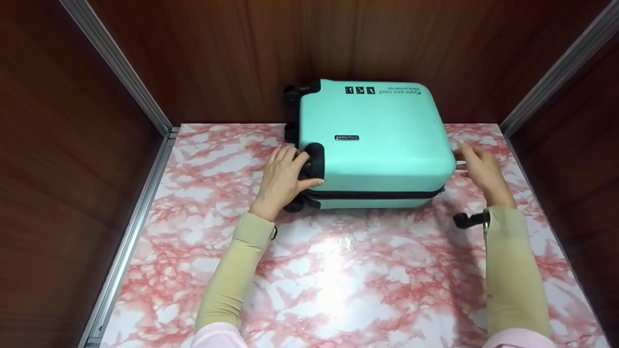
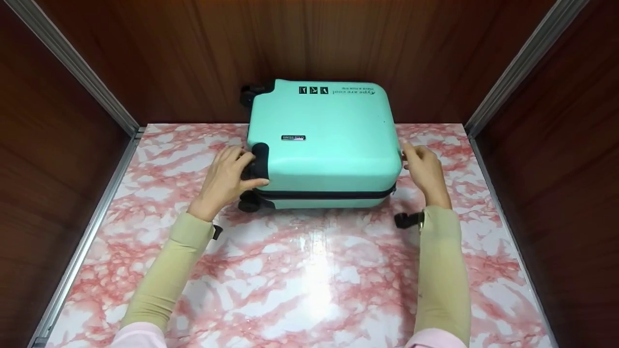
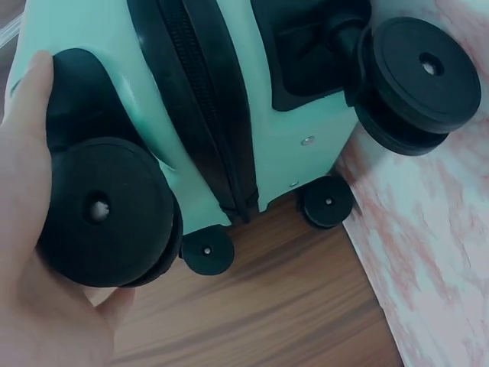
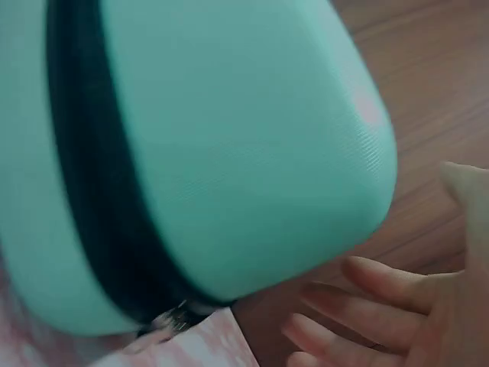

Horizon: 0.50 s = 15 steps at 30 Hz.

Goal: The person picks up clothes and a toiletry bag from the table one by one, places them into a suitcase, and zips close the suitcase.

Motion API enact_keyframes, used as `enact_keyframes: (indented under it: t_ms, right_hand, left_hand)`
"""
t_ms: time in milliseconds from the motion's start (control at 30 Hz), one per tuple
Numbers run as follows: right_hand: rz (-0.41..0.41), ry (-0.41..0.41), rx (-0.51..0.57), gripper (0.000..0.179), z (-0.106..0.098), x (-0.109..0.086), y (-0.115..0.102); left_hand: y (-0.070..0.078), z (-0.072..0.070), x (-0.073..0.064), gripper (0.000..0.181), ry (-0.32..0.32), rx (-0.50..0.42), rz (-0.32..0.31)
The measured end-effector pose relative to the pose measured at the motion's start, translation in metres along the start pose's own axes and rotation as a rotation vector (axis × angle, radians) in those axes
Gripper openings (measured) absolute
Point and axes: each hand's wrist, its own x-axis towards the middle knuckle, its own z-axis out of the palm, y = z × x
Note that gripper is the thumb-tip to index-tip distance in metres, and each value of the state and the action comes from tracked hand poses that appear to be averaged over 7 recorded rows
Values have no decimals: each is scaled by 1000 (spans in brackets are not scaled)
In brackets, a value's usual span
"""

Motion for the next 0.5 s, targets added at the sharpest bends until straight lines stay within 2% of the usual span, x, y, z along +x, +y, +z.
enact_keyframes:
  t_ms: [200,367,500]
  right_hand:
    - [5,-136,-28,96,2,12,-5]
    - [5,-162,-15,94,5,13,-2]
    - [0,-165,-21,91,9,15,-1]
  left_hand:
    - [7,1,-4,69,33,60,-27]
    - [15,3,-5,79,65,157,-30]
    - [20,5,-3,80,96,209,-36]
